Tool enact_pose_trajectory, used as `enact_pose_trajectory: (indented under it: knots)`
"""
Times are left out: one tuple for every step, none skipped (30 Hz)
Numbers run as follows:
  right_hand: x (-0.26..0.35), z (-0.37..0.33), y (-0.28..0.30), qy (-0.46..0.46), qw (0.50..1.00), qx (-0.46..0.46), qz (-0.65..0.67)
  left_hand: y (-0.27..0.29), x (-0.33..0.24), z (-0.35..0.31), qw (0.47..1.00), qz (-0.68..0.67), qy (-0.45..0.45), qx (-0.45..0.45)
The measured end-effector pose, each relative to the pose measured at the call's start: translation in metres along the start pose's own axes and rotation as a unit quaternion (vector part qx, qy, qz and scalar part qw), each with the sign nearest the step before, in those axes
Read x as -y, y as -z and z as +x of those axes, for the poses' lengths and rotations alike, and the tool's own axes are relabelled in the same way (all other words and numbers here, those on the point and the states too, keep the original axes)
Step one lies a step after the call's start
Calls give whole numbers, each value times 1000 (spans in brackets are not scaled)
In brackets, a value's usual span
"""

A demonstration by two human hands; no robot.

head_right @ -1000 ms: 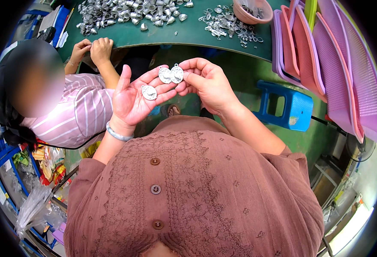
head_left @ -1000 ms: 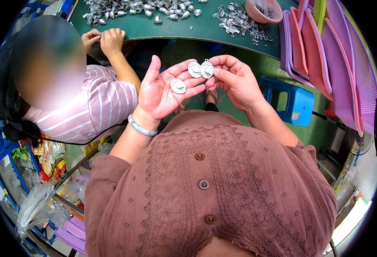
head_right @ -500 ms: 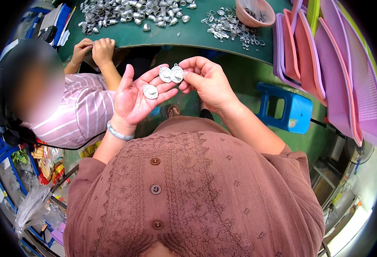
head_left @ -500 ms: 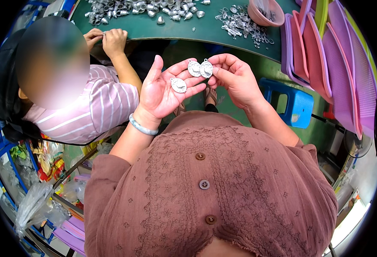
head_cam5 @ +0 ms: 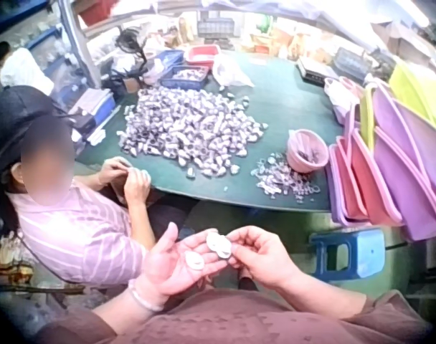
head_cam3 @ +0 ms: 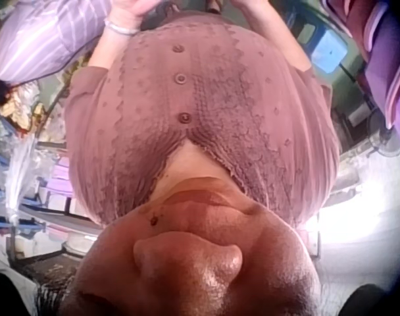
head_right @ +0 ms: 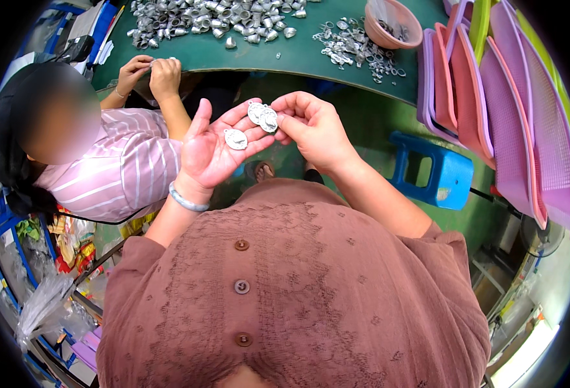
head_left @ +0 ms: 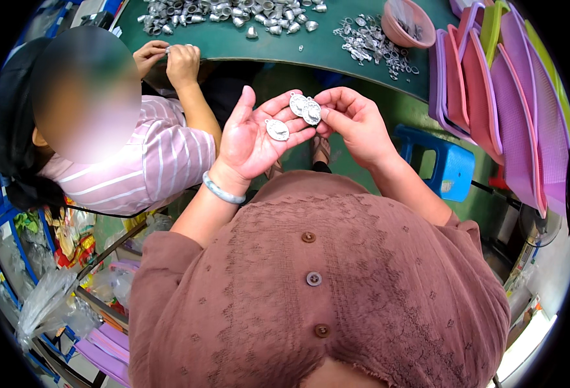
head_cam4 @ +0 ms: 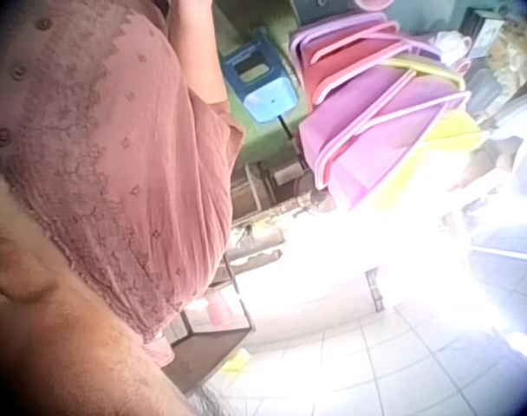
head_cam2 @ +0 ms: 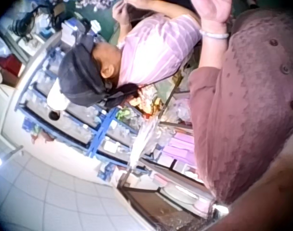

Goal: The person picks up small silver-colored metal charms from a table, turns them over, and inspects them by hand. The person repeatedly handles multiple charms, comparing them and placing some back on the table while continuing to examine others.

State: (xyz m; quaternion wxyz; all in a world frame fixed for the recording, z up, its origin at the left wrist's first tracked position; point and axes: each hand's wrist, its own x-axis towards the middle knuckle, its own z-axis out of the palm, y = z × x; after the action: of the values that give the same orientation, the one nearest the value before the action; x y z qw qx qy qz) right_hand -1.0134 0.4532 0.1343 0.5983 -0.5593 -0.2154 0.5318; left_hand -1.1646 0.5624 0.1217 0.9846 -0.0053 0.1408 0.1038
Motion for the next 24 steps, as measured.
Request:
enact_pose_trajectory:
  knots:
    - [0, 1, -1, 5, 1000, 5, -2, 1, 0, 1, 1000, 1, 0, -2]
    - [-1, 0, -1, 9, 1000, 3, -7, 3, 1, 2, 1000, 2, -1, -3]
    - [-4, 0, -1, 13, 1000, 4, -12, 6, 2, 4, 1000, -2, 2, 14]
    - [-5, 0, -2, 17, 1000, 4, -17, 6, 4, 5, 1000, -4, -6, -4]
    - [-3, 0, -6, 25, 999, -9, -29, 7, 4, 6, 1000, -6, -10, -5]
    - [-4, 1, -7, 39, 998, -10, -49, 8, 5, 7, 1000, -9, -11, -6]
    - [-5, 2, -6, 52, 996, -11, -69, 8, 5, 8, 1000, -14, -11, -5]
    - [-7, 3, -6, 66, 994, -13, -89, 6, 5, 8, 1000, -16, -16, -12]
    - [-10, 4, -5, 89, 990, -21, -110, 5, 6, 8, 999, -20, -21, -17]
    - [-11, 4, -4, 99, 987, -19, -122, 4, 6, 8, 999, -24, -26, -22]
    - [-12, 5, -3, 109, 985, -18, -134, 5, 5, 9, 999, -26, -28, -16]
    - [-12, 4, -4, 118, 982, -18, -147, 7, 5, 9, 999, -32, -29, -12]
    - [-11, 3, -5, 128, 977, -22, -167, 8, 5, 9, 999, -38, -31, -8]
    - [-8, 1, -6, 138, 972, -26, -187, 8, 5, 10, 999, -44, -32, -3]
    - [-6, 1, -7, 148, 967, -30, -206, 7, 5, 11, 998, -49, -35, -4]
    - [-6, 1, -7, 158, 964, -34, -211, 6, 5, 12, 998, -54, -39, -5]
    - [-6, 2, -7, 169, 961, -38, -217, 5, 5, 13, 997, -58, -43, -6]
    - [-7, 2, -7, 178, 958, -41, -222, 4, 5, 13, 997, -55, -45, -5]
    - [-6, 2, -7, 186, 956, -35, -226, 4, 5, 13, 997, -52, -48, -3]
    - [-6, 2, -7, 195, 953, -29, -230, 4, 5, 14, 997, -50, -51, -1]
    - [-6, 2, -7, 203, 951, -24, -234, 4, 4, 14, 997, -52, -49, 8]
    - [-4, 2, -8, 214, 945, -14, -246, 6, 4, 15, 997, -55, -48, 17]
    - [-2, 1, -10, 224, 940, -4, -258, 9, 3, 16, 997, -57, -46, 26]
    - [-1, 1, -11, 235, 934, 7, -270, 12, 3, 17, 996, -66, -43, 36]
